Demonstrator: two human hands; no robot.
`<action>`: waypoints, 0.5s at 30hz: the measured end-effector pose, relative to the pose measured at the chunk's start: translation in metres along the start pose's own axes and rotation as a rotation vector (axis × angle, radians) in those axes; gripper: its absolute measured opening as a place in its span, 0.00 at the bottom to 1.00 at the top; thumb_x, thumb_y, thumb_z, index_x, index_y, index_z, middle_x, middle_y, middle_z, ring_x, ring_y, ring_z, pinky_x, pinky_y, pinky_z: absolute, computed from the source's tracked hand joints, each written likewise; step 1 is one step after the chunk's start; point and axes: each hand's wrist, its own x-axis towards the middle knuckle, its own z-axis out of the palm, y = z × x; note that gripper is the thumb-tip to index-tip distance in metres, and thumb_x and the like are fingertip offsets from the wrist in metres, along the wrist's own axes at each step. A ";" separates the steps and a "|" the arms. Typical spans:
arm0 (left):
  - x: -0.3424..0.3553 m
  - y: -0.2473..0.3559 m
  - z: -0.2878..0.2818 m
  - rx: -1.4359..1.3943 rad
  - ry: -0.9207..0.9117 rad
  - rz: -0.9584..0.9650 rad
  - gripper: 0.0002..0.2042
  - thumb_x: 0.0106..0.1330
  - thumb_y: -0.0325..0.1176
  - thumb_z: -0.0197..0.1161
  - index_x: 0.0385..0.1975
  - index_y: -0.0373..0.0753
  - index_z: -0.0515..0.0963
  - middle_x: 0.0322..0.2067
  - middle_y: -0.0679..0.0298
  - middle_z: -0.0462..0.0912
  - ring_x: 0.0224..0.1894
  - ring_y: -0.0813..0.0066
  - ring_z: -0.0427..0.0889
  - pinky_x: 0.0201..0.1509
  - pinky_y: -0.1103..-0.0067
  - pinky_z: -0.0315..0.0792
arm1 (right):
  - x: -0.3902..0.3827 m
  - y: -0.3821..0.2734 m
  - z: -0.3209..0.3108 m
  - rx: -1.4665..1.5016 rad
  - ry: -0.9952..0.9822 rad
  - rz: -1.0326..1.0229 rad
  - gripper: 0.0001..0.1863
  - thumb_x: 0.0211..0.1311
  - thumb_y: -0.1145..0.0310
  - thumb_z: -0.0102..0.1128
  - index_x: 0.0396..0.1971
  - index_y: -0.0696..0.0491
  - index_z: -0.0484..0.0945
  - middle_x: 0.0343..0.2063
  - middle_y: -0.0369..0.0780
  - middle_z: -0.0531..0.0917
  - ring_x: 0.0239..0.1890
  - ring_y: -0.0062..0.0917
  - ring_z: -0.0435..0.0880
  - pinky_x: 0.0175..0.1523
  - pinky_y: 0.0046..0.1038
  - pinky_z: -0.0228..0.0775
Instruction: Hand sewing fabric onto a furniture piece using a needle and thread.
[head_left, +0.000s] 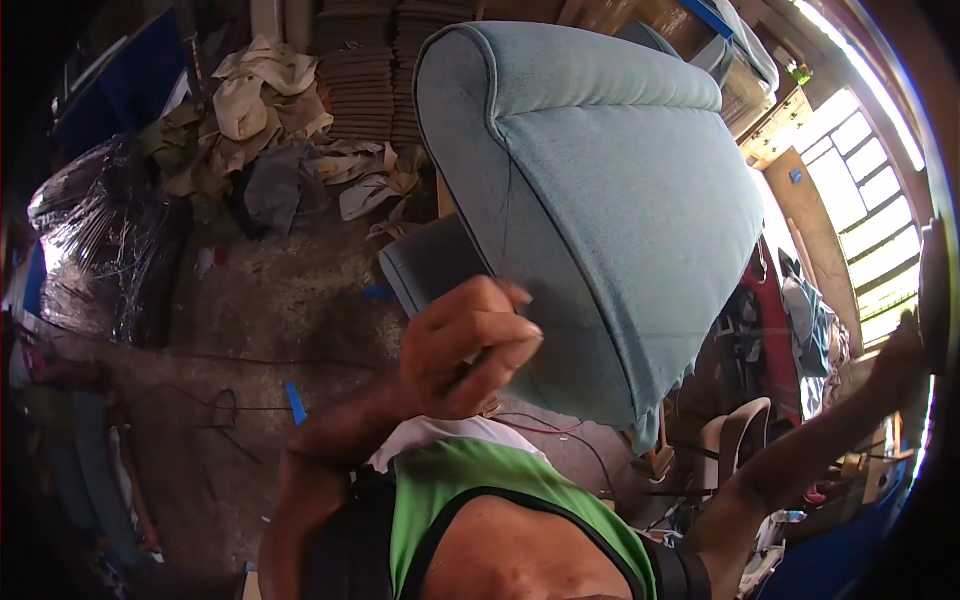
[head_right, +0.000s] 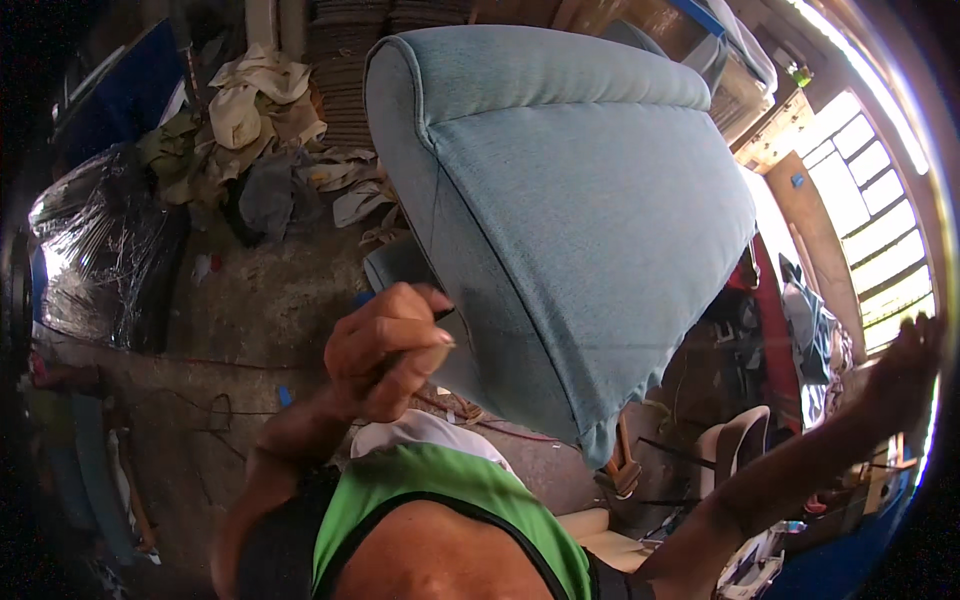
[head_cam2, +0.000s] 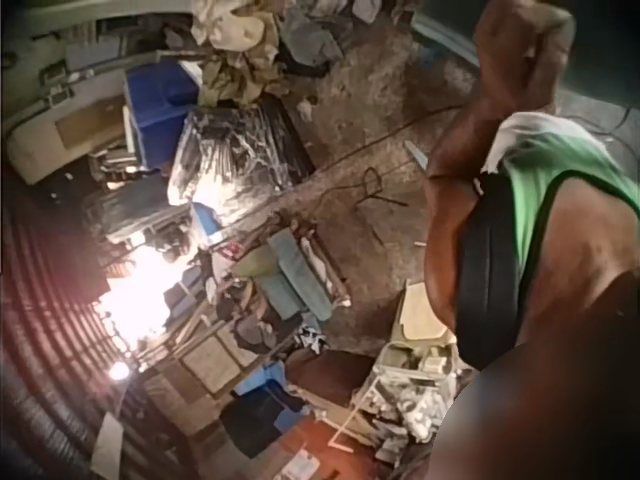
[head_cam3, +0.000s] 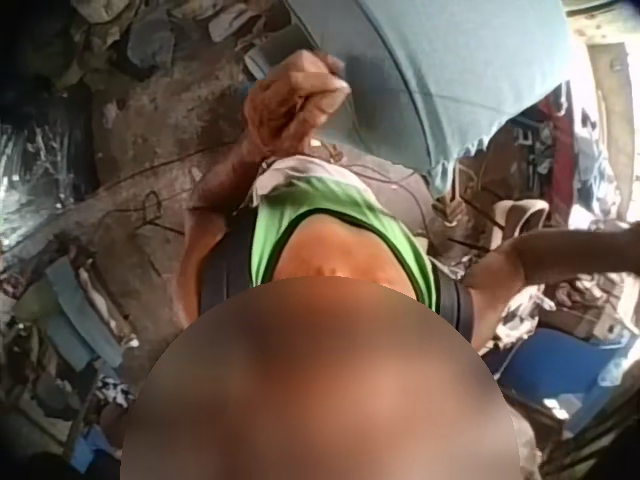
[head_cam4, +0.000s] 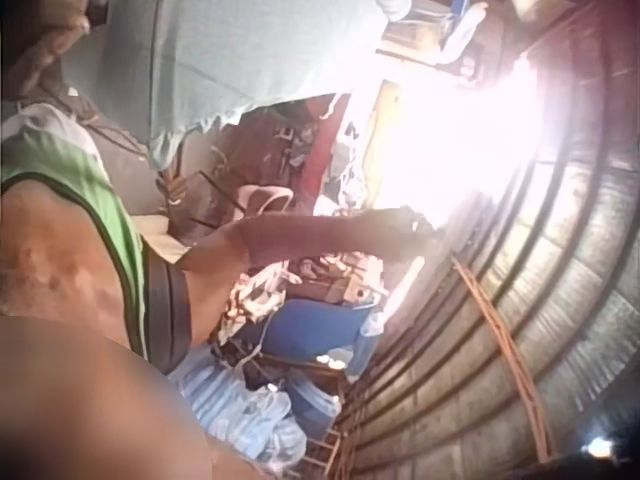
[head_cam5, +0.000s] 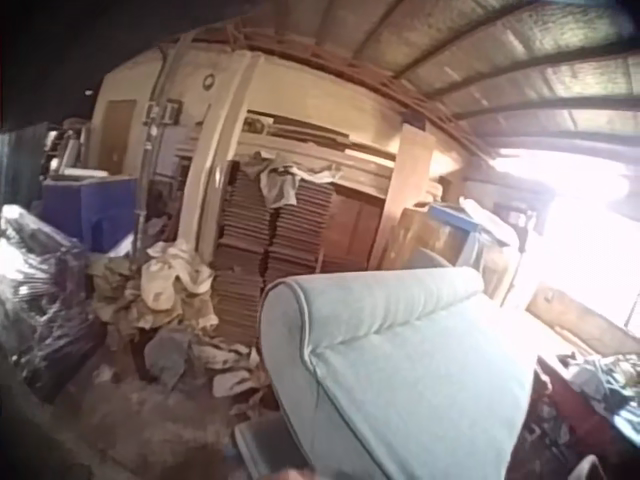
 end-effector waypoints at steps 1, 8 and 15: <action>-0.006 -0.002 0.006 -0.006 -0.017 0.001 0.09 0.60 0.17 0.63 0.40 0.33 0.79 0.28 0.62 0.75 0.28 0.69 0.76 0.45 0.68 0.78 | -0.006 -0.012 0.021 0.319 0.056 -0.037 0.04 0.67 0.75 0.58 0.39 0.56 0.79 0.42 0.42 0.82 0.48 0.34 0.81 0.55 0.35 0.76; -0.029 -0.002 0.002 0.013 0.064 -0.103 0.08 0.61 0.17 0.62 0.39 0.31 0.78 0.26 0.58 0.73 0.26 0.65 0.75 0.34 0.71 0.74 | 0.085 -0.238 -0.154 2.359 -0.336 -0.134 0.13 0.74 0.72 0.44 0.43 0.64 0.77 0.45 0.47 0.81 0.37 0.26 0.86 0.41 0.26 0.78; -0.016 0.019 -0.021 0.369 -0.039 0.052 0.09 0.52 0.21 0.67 0.34 0.34 0.82 0.24 0.64 0.75 0.29 0.68 0.78 0.55 0.59 0.75 | 0.112 -0.329 -0.220 2.103 -0.228 -0.610 0.10 0.69 0.64 0.63 0.37 0.56 0.81 0.22 0.37 0.83 0.22 0.19 0.81 0.30 0.26 0.72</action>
